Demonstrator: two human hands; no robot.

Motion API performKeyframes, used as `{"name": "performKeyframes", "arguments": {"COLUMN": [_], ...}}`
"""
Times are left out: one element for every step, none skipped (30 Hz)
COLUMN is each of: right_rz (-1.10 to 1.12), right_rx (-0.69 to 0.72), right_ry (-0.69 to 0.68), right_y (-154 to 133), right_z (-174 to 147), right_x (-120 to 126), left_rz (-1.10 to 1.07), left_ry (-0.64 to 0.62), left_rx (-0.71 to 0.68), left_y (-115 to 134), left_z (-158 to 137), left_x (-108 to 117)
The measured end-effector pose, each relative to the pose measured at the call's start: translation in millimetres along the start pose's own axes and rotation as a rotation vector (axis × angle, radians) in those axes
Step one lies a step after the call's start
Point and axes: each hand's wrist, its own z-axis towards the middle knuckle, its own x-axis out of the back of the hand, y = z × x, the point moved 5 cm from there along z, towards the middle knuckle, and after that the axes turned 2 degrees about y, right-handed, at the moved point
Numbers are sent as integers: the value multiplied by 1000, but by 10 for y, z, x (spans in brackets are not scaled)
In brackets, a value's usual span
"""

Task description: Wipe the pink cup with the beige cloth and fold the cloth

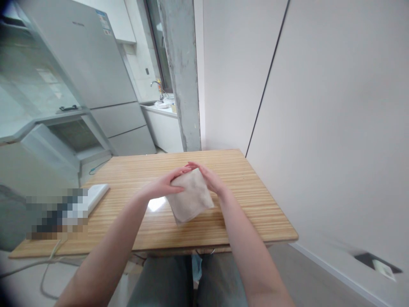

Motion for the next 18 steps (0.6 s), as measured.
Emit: {"name": "performKeyframes", "arguments": {"right_rz": [14, 29, 48, 70, 93, 116, 139, 155, 160, 146, 101, 19, -103, -263, -449, -646, -836, -1004], "right_rx": [-78, -143, -184, -192, -166, -111, -35, 55, 148, 232, 307, 376, 436, 479, 491, 470, 417, 348], "right_ry": [-52, -70, -48, 16, 127, 277, 454, 639, 806, 932, 998, 999, 930, 800, 636, 473, 342, 252], "right_y": [15, 38, 61, 76, 81, 75, 61, 41, 20, -3, -31, -71, -119, -163, -185, -175, -138, -89], "right_z": [-36, -55, -52, -27, 12, 50, 72, 68, 41, 2, -34, -59, -68, -62, -50, -41, -40, -45], "right_x": [-20, -23, -6, 33, 96, 180, 277, 373, 450, 498, 513, 493, 432, 329, 192, 45, -85, -186], "left_rz": [-50, -98, -148, -193, -228, -245, -242, -229, -220, -209, -192, -167, -127, -72, -5, 63, 122, 162], "left_ry": [6, 27, 77, 169, 302, 457, 599, 698, 736, 738, 732, 714, 688, 656, 620, 587, 564, 549], "left_rx": [-13, 0, 25, 58, 98, 151, 224, 303, 371, 420, 442, 443, 427, 406, 392, 391, 400, 408], "left_y": [9, -29, -107, -219, -359, -518, -687, -848, -990, -1104, -1184, -1230, -1243, -1232, -1207, -1176, -1146, -1117], "left_z": [114, 216, 304, 372, 414, 426, 412, 390, 374, 365, 359, 358, 361, 365, 369, 371, 368, 365], "left_x": [37, 79, 128, 181, 232, 268, 268, 226, 143, 42, -58, -151, -227, -286, -328, -351, -359, -357]}}
